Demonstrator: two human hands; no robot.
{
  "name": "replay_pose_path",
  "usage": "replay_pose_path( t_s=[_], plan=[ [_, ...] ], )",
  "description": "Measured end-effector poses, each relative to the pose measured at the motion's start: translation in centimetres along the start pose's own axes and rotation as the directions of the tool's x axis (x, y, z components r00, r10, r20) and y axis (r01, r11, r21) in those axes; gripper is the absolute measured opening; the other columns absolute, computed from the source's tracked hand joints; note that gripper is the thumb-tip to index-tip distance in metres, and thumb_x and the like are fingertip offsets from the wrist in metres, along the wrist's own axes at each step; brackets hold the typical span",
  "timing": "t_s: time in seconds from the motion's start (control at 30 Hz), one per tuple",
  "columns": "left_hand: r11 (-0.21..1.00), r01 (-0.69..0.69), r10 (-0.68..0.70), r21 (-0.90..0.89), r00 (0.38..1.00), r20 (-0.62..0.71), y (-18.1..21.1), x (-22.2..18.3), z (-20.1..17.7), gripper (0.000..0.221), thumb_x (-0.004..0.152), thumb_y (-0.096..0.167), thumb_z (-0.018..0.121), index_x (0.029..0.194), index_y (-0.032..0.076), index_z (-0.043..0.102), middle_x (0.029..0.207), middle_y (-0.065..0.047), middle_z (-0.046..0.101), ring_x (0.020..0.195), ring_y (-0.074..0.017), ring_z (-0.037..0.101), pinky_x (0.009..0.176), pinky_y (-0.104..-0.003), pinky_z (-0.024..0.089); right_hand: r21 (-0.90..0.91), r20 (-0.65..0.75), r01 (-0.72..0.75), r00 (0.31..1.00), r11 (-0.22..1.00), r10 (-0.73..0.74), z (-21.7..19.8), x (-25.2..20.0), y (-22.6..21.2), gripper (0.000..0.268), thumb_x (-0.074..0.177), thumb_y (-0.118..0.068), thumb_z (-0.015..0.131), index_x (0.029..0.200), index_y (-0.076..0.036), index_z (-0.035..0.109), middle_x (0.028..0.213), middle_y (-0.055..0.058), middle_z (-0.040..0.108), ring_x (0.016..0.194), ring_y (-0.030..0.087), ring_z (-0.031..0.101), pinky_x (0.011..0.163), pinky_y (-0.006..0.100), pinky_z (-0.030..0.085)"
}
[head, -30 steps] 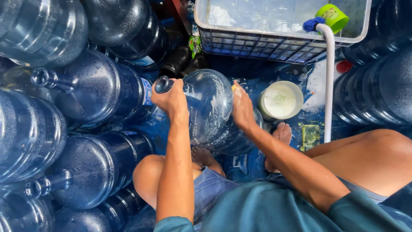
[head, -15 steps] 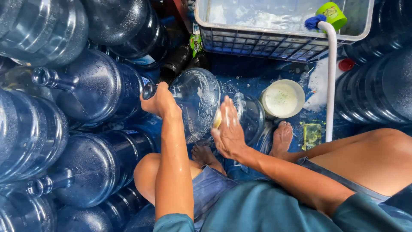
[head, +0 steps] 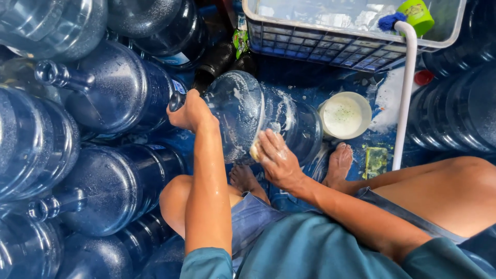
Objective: Scrubbing the exterior of a large plastic water jug with a sponge and soapy water.
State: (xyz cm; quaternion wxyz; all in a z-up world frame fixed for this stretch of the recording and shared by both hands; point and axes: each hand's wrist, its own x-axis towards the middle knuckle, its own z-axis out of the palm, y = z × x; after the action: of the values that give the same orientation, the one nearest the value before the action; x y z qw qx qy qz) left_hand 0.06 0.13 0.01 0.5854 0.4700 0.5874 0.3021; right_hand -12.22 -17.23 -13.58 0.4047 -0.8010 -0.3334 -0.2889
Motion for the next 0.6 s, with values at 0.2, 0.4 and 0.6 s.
replay_pose_path(
  t_s=[0.2,0.4,0.6],
  plan=[
    [1.0,-0.02,0.02,-0.015,1.0,-0.006,0.2,-0.5,0.0,0.068,0.071,-0.009,0.074,0.137,0.0,0.056,0.133,-0.017,0.064,0.137,-0.0366,0.056,0.113,-0.055,0.045,-0.031,-0.051,-0.356,0.934,0.934,0.355,0.9,5.0,0.2,0.043,0.102,-0.007,0.05,0.139,0.015,0.052,0.151,0.039,0.043,0.139,0.058,0.041,0.118,0.064,0.032],
    [0.994,0.011,-0.01,-0.109,1.0,0.003,-2.0,2.6,0.3,0.07,0.061,-0.013,0.082,0.126,0.0,0.061,0.115,-0.015,0.066,0.12,-0.0277,0.063,0.098,-0.044,0.053,0.001,-0.053,-0.21,0.976,0.978,0.209,-0.7,3.2,-0.5,0.049,0.097,-0.001,0.06,0.142,0.015,0.05,0.15,0.037,0.046,0.139,0.054,0.044,0.119,0.062,0.035],
    [0.97,-0.068,0.178,-0.233,0.851,0.493,-5.2,3.9,-0.9,0.044,0.047,-0.021,0.07,0.083,0.003,0.066,0.068,-0.012,0.063,0.071,-0.0214,0.071,0.062,-0.034,0.053,0.115,0.075,-0.503,0.864,0.857,0.498,-1.5,2.8,7.8,0.043,0.11,-0.016,0.036,0.137,0.012,0.053,0.132,0.038,0.056,0.118,0.058,0.053,0.102,0.064,0.042]
  ],
)
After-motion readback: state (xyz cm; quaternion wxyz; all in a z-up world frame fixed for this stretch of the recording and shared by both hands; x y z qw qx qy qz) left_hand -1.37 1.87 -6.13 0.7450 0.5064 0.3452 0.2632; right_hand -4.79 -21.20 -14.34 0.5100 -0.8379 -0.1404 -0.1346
